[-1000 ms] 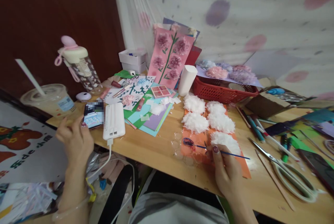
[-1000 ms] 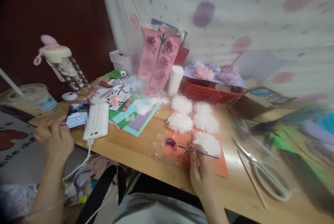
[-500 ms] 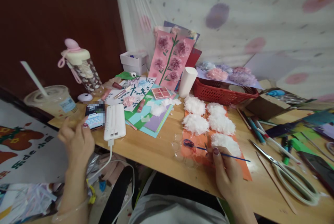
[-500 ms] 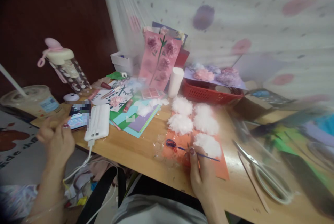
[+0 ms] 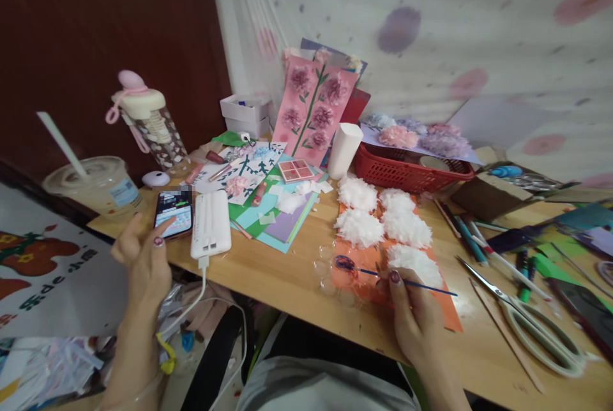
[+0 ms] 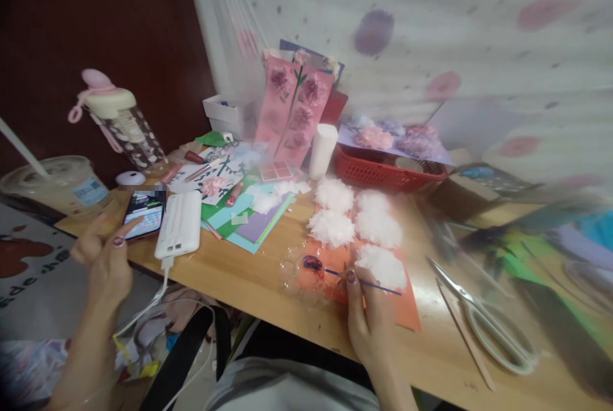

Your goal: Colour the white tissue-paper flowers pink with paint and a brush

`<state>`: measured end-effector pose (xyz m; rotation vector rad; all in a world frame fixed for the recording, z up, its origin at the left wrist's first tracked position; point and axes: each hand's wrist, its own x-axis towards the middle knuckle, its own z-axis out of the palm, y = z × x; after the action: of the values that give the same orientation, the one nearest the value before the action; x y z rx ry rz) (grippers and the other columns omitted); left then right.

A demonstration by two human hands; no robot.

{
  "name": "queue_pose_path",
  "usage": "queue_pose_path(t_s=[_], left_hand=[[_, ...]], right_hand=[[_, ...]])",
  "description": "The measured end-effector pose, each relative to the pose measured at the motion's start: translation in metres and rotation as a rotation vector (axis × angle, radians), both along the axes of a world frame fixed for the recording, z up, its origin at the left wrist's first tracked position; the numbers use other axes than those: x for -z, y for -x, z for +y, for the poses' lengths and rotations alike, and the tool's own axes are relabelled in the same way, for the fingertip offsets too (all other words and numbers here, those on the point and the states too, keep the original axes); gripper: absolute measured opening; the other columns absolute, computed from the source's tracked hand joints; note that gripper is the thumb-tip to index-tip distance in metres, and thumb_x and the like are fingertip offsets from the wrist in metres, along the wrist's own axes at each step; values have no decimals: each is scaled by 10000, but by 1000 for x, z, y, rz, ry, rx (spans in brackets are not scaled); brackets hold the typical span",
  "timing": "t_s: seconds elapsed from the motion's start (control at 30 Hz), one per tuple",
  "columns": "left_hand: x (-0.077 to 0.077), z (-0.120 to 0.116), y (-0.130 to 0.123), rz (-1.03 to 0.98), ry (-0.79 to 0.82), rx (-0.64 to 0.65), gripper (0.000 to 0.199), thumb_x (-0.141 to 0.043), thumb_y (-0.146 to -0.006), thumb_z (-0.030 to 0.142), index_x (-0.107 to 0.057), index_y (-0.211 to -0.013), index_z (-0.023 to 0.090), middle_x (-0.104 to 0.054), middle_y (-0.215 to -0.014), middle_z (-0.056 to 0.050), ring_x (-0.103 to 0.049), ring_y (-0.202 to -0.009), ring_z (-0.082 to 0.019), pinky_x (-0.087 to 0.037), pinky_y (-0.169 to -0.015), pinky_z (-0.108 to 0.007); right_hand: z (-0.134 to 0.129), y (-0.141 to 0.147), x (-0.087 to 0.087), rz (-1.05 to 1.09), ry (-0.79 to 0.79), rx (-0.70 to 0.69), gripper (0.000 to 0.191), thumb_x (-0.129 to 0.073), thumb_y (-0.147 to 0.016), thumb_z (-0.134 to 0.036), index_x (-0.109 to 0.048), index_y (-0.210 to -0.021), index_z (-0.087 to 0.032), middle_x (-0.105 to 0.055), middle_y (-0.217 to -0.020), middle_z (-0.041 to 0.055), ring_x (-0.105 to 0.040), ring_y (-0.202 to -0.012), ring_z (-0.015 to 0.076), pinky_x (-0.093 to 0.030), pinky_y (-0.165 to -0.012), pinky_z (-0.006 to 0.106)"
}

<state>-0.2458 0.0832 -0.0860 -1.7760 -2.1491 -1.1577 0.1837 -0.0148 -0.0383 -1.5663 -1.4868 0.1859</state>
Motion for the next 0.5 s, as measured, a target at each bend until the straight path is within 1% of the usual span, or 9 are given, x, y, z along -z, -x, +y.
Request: queue_pose_path(t_s=[0.1, 0.17, 0.23, 0.3, 0.37, 0.43, 0.5], left_hand=[[3, 1, -1, 14, -55, 47, 637, -186, -972, 517, -720, -1189, 245, -333, -1566, -98, -262, -1442, -346, -160, -1194, -565], [3, 3, -5, 38, -58, 70, 641, -185, -976, 508, -737, -1147, 231, -339, -1566, -101, -276, -1443, -330, -159, -1197, -551], [1, 3, -9, 50, -65, 67, 660, -180, -978, 511, -740, -1134, 198, -332, -1571, -127, -282, -1445, -321, -164, -1202, -533], [-3, 3, -11, 27, -60, 42, 677, -181, -976, 523, -718, -1178, 164, -337, -1571, -158, -287, -1449, -318, -169, -1206, -517], [-10, 5, -10, -11, -47, 4, 690, -177, -972, 529, -677, -1244, 139, -376, -1553, -182, -308, -1447, -326, -174, -1203, -523], [-18, 9, -7, -41, -32, -25, 695, -161, -968, 511, -629, -1298, 118, -465, -1493, -193, -375, -1417, -321, -200, -1196, -519], [-25, 16, -2, -52, -14, -26, 700, -134, -961, 481, -596, -1321, 98, -554, -1414, -190, -443, -1373, -307, -250, -1184, -499]], right_hand=[[-1, 0, 0, 7, 12, 10, 325, -423, -1017, -427, -598, -832, -224, -612, -684, 15, -570, -600, 162, -425, -556, 283], [-2, 0, 1, 13, 21, 16, 330, -423, -1016, -436, -601, -836, -225, -600, -673, 11, -563, -595, 164, -418, -550, 284], [-2, 1, 1, 16, 19, 22, 343, -422, -1014, -453, -600, -828, -226, -602, -672, 12, -561, -594, 168, -417, -553, 289], [-2, 1, 0, 17, 11, 26, 361, -422, -1011, -473, -596, -813, -227, -619, -682, 19, -563, -594, 170, -420, -558, 294], [-1, 2, 0, 21, 13, 27, 372, -421, -1009, -489, -592, -805, -229, -633, -689, 23, -565, -591, 171, -420, -556, 296], [-1, 2, -1, 30, 20, 25, 369, -420, -1010, -491, -593, -814, -230, -634, -685, 21, -570, -588, 171, -420, -552, 293], [-2, 3, -1, 33, 23, 24, 359, -416, -1014, -479, -596, -825, -232, -631, -679, 16, -570, -584, 168, -419, -550, 288]])
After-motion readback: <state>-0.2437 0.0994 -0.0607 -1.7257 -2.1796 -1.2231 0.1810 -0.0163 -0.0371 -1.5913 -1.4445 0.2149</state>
